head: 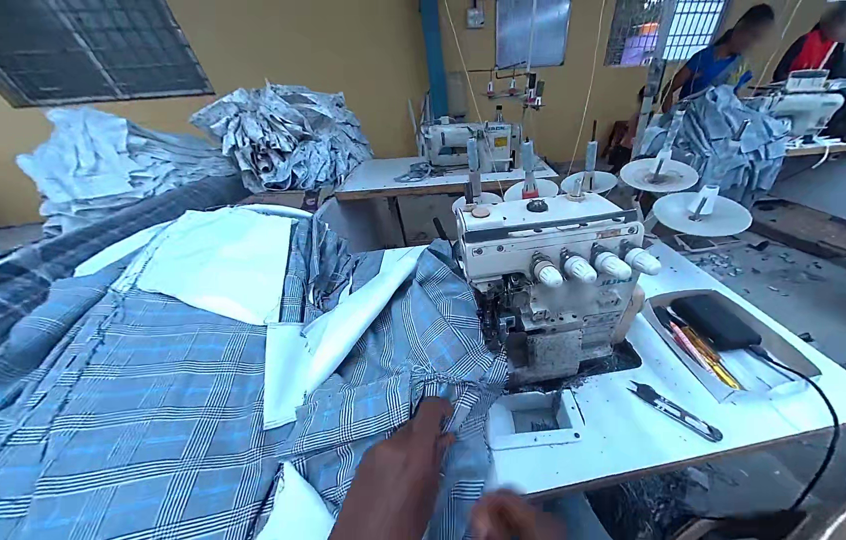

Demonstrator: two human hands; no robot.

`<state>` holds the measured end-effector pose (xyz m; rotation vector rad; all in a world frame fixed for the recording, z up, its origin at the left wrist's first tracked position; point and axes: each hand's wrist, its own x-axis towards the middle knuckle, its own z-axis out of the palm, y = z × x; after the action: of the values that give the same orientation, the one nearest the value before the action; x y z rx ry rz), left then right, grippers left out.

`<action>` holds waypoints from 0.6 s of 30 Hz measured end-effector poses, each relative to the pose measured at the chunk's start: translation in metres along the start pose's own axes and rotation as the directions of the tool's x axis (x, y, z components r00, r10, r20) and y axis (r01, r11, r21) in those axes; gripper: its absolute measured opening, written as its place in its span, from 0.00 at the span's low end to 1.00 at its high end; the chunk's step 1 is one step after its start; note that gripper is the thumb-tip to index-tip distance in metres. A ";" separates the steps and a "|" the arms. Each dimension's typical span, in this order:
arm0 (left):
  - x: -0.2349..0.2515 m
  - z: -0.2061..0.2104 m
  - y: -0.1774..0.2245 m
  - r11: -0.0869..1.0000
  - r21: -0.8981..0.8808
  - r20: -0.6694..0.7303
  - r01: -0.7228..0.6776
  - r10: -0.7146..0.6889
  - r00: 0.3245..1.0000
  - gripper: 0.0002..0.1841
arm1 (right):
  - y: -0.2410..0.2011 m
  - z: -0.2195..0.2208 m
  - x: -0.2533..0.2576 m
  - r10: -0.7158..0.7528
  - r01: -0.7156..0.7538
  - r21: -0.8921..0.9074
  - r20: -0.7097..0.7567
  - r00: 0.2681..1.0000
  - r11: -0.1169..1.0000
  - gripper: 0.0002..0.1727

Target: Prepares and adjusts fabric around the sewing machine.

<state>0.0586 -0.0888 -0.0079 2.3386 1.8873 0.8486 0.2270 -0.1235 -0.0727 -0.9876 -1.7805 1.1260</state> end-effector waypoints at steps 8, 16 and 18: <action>0.021 0.004 0.016 0.925 -0.363 -0.139 0.116 -0.177 0.974 0.22 | -0.002 -0.003 0.084 0.386 -0.176 0.651 -0.193 0.902 0.738 0.22; 0.046 0.008 0.017 0.990 0.082 -0.134 0.110 -0.099 0.986 0.12 | 0.004 0.004 0.080 0.412 -0.022 0.891 -0.188 0.892 0.453 0.07; 0.045 0.009 0.013 0.995 0.068 -0.100 0.072 -0.065 0.993 0.09 | 0.005 0.000 0.083 0.410 -0.049 0.899 -0.149 0.900 0.435 0.06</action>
<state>0.0796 -0.0479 0.0065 2.2964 2.0554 0.9200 0.1962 -0.0471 -0.0599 -0.6867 -0.5363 1.6649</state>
